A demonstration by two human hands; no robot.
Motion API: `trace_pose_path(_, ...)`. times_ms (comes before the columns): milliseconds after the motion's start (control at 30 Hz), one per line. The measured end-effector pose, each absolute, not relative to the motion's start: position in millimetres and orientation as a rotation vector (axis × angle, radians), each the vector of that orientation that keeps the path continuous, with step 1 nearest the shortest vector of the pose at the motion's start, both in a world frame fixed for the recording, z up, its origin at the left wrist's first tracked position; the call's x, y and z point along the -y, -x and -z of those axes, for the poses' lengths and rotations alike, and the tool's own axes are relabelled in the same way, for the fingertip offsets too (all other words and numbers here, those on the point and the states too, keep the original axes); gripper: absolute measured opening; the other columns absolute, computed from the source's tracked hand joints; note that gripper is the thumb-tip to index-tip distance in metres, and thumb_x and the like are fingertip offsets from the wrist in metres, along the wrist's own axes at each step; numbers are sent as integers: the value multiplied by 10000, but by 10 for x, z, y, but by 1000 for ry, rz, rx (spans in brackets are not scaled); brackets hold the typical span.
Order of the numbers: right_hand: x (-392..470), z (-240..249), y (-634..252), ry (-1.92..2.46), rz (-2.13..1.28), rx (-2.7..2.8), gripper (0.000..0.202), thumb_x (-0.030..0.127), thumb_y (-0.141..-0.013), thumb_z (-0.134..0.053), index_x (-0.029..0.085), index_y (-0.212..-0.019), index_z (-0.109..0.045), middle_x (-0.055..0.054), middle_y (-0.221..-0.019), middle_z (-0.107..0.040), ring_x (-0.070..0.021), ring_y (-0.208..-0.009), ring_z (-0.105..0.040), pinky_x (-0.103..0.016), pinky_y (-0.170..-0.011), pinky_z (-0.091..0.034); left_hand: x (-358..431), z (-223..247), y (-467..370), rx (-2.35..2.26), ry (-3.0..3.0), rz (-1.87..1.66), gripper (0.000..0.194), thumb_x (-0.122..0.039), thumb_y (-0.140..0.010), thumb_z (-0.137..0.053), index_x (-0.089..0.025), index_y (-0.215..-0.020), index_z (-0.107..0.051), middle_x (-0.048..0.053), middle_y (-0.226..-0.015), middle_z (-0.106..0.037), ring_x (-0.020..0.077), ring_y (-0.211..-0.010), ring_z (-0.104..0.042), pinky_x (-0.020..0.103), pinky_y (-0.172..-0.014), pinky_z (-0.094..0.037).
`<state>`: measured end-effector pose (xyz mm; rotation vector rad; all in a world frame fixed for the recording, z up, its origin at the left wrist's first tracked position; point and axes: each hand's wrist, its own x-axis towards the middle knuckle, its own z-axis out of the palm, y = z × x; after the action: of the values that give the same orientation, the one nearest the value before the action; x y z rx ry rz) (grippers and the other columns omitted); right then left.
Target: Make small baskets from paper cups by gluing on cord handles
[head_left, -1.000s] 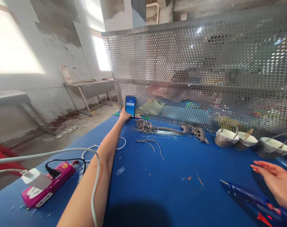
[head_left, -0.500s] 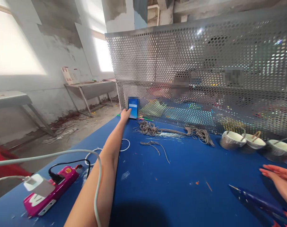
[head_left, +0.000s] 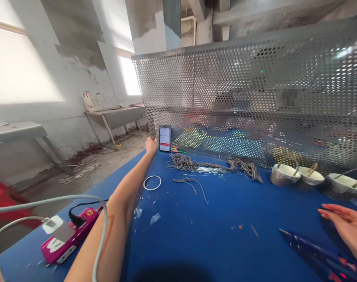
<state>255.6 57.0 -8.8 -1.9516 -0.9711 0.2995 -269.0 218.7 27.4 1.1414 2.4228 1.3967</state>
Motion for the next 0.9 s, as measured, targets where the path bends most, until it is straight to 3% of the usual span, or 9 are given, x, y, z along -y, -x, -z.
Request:
trace_pose_path(133,-539,33,-2530,1985,-525,782,87,220,-512,-518,304,-498,-499,-51,-521,-623,-331,-890,-667,-426,-942,-476,-2017,-337,2454,-2378,-1251,-1402,339,-312,-892,-555,-154,-1192,-536,96,-1190,-576,218,-1004,-600,428,-835,-522)
trace_pose_path(400,-662,306,-2824,1815,-684,810,141,254,-451,-557,315,-574,-526,-54,-541,-609,-373,-991,-636,-465,-1032,-401,-1463,-225,1327,-1916,-1732,-1305,324,-312,-892,-555,-151,-1173,-547,92,-1172,-585,213,-991,-603,421,-828,-524)
trace_pose_path(533,-692,431,-2919,1782,-667,842,169,281,-457,-566,305,-619,-522,-51,-574,-602,-368,-982,-637,-470,-1044,-382,-1005,-161,701,-1605,-1958,-1192,246,-103,-769,-602,-154,-1009,-618,40,-971,-638,157,-907,-598,321,-859,-500)
trace_pose_path(667,-723,546,-2959,1728,-665,858,207,309,-472,-559,291,-670,-504,-48,-612,-595,-356,-933,-650,-462,-1010,-413,-603,-110,270,-1370,-2075,-1046,305,-107,-727,-579,-151,-1026,-619,55,-1008,-638,161,-887,-600,282,-806,-505)
trace_pose_path(900,-770,659,-3019,1688,-648,918,220,349,-493,-523,277,-697,-481,-56,-654,-578,-343,-897,-649,-449,-965,-439,-377,34,53,-1275,-2044,-932,295,-120,-832,-420,-147,-1000,-661,68,-1038,-651,166,-976,-585,287,-916,-443)
